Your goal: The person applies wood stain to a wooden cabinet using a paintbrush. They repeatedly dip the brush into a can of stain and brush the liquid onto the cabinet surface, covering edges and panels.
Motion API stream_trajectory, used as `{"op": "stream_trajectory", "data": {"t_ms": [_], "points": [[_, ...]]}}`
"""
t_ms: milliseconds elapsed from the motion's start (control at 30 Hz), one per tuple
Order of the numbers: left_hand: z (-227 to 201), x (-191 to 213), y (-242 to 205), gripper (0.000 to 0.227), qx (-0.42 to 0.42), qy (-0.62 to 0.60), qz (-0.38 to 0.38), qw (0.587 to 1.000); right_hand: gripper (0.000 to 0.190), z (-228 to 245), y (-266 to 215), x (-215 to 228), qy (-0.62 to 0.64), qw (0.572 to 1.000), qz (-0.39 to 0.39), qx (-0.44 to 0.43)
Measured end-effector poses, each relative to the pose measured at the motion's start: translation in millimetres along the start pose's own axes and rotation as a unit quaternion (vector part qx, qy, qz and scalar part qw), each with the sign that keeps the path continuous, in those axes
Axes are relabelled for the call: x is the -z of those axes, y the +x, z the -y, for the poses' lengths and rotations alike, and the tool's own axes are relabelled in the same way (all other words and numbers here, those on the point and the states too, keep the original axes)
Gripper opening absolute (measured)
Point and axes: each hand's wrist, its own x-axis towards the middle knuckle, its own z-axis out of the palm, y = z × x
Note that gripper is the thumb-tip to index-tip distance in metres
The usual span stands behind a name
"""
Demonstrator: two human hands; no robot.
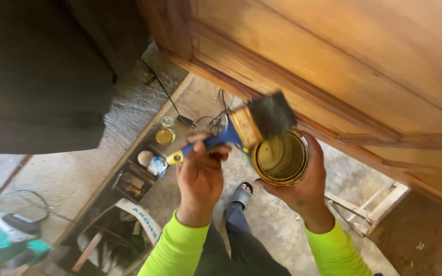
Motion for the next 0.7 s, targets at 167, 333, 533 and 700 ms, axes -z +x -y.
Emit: {"op": "stream_trajectory", "data": {"t_ms": [167,333,533,700], "points": [[35.9,-4.6,64.5,0.029,-0.117,-0.02,0.038,0.992,0.118,-70.8,-0.4,-9.1,0.081,0.996,0.006,0.021],[68.2,-1.0,107.7,0.031,-0.176,-0.051,0.051,0.982,0.122,-115.5,-21.0,-6.9,0.05,0.999,0.016,-0.002],[77.4,-6.5,124.9,0.029,-0.234,-0.025,0.061,0.97,0.125,-141.9,-47.8,-1.7,0.039,0.994,0.053,-0.083],[85.6,-15.3,132.8,0.028,-0.239,-0.02,0.072,0.968,0.124,-143.6,-58.4,-3.6,0.054,0.991,0.06,-0.103]]}}
